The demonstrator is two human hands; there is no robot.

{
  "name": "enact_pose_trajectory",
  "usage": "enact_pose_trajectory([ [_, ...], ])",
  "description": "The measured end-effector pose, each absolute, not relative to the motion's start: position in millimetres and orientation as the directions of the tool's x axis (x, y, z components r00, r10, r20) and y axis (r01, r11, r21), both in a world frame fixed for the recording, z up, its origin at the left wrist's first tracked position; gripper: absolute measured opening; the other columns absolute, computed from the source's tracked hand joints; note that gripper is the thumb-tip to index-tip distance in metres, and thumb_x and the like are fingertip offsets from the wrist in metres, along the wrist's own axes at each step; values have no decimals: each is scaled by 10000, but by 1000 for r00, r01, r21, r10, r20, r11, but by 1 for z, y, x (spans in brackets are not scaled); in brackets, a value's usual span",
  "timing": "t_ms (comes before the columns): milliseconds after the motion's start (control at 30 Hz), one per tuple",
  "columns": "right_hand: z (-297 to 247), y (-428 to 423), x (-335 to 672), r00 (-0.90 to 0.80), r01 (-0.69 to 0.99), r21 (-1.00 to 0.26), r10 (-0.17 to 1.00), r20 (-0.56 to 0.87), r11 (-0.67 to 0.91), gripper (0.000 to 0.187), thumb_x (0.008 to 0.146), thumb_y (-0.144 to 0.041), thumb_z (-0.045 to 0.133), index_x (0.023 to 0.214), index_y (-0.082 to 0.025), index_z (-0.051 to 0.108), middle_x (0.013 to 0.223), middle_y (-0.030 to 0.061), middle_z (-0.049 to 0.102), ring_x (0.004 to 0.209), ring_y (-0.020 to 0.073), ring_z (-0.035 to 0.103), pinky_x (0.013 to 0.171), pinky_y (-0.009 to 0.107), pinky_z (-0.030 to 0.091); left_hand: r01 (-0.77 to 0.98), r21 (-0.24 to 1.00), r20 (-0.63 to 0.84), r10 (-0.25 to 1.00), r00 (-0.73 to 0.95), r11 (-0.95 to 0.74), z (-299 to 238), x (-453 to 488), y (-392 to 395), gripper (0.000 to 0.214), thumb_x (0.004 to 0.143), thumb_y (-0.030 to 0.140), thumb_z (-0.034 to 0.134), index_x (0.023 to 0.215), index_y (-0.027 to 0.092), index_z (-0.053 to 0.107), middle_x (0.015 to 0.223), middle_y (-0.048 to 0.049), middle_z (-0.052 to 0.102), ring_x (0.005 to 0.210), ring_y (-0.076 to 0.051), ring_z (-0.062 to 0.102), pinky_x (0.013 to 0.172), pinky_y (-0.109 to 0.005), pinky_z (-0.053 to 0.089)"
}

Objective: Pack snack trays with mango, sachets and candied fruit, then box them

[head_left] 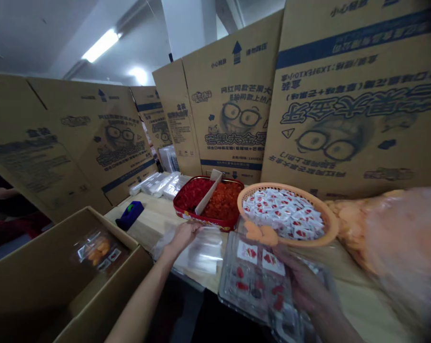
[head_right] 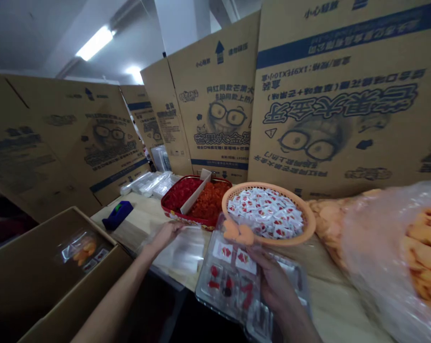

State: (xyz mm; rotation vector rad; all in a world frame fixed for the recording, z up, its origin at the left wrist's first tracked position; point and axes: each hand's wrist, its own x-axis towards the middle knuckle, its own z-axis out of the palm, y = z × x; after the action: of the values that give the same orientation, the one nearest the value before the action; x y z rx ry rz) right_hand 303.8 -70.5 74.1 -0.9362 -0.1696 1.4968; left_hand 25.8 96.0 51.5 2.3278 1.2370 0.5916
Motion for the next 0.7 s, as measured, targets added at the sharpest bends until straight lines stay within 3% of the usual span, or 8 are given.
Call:
enact_pose_trajectory([
  [167, 80, -72, 303, 161, -783, -605, 890, -426, -147, 222, 500, -112, 776, 692, -165, 678, 702, 7, 705, 578, 158, 647, 523, 227, 544, 662, 530, 198, 836, 511, -530, 57, 31, 94, 207, 775, 229, 497, 853, 204, 687, 983, -74, 644, 940, -182, 552, 852, -283, 392],
  [367, 78, -72, 308, 197, -788, -612, 910, -365, -75, 159, 594, -113, 717, 738, -168, 680, 730, 10, 709, 633, 161, 660, 597, 246, 555, 740, 520, 236, 904, 355, -426, 81, 32, 79, 180, 776, 302, 507, 751, 183, 640, 703, -51, 617, 676, -169, 548, 654, -261, 379],
  [567, 90, -56, 310, 325, -798, -598, 890, -320, 77, 162, 643, -126, 677, 798, -173, 671, 760, 13, 709, 650, 164, 659, 639, 273, 565, 688, 612, 257, 921, 294, -390, 118, 38, 59, 306, 805, 417, 445, 646, 188, 572, 596, -5, 574, 591, -134, 512, 581, -224, 342],
  [700, 113, -43, 308, 322, -831, -540, 907, -271, 134, 133, 719, -177, 612, 841, -163, 661, 772, 43, 708, 677, 184, 662, 694, 331, 561, 602, 703, 294, 926, 238, -378, 132, 43, 46, 255, 746, 420, 535, 683, 174, 559, 641, 0, 588, 604, -122, 508, 588, -218, 364],
])
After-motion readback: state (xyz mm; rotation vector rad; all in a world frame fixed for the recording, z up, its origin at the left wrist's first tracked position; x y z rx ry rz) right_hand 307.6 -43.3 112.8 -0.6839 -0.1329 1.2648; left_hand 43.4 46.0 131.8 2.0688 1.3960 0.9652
